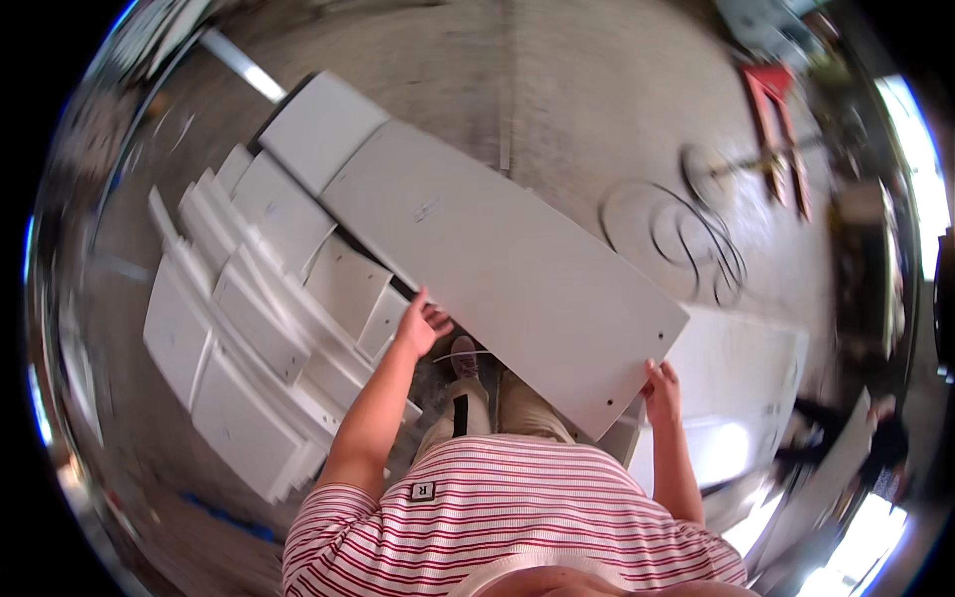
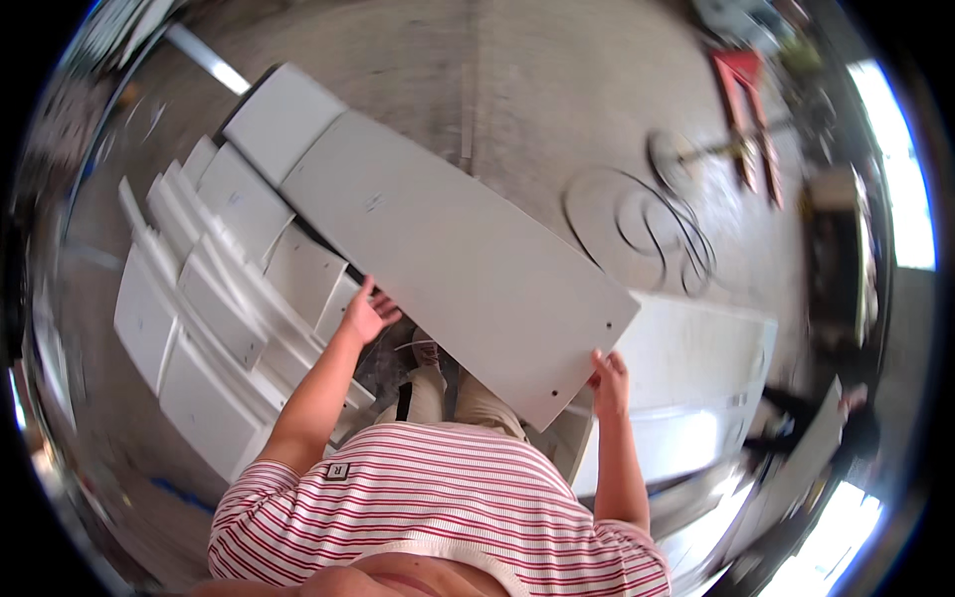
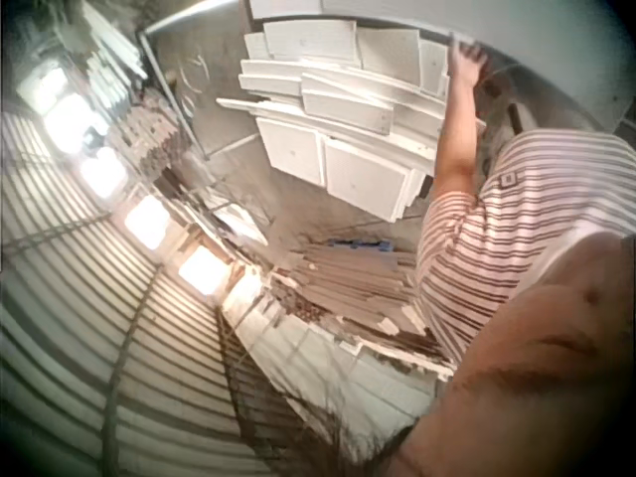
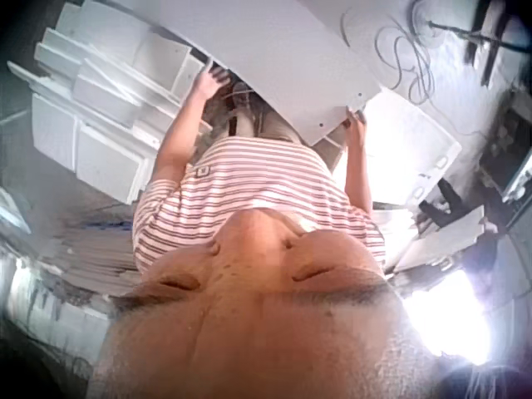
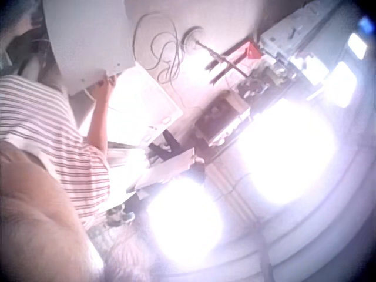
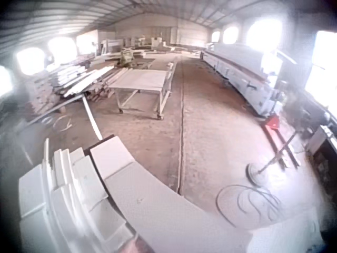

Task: The person repeatedly picks up white panels from a pile, places them on a stack, and applies a white strip to the edge. The person continues this process for multiple panels, stacking them in a pile.

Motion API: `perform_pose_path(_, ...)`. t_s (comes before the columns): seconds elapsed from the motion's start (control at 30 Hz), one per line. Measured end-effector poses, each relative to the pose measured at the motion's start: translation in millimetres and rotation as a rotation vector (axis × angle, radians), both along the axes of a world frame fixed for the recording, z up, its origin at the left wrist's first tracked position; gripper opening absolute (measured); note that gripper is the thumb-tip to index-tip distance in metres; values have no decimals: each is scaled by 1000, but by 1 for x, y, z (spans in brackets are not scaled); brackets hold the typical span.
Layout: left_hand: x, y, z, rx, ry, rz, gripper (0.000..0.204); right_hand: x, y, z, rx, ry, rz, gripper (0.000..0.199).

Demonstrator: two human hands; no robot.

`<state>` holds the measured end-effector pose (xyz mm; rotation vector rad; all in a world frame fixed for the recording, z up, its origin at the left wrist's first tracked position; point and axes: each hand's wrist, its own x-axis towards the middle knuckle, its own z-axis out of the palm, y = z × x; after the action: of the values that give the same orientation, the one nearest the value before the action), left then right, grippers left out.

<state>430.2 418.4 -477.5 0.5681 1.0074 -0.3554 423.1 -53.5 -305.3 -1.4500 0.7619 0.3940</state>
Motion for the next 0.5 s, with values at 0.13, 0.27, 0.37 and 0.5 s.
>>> perform_pose_path(0.13, 53, -19, -4, -219, -101, 133, 47, -28, -13, 31, -162, 28, -458, 19)
perform_pose_path(0.27, 41, -41, -36, -62, 56, 156, 41, -46, -29, 9, -672, -149, -588, 35)
perform_pose_path(0.37, 23, -62, -28, -15, 72, 39, 34, -75, -55, 29, -723, -125, -635, 36)
perform_pose_path(0.5, -14, -98, 16, -73, -19, -104, 33, -142, -110, 51, -805, -32, -645, 40)
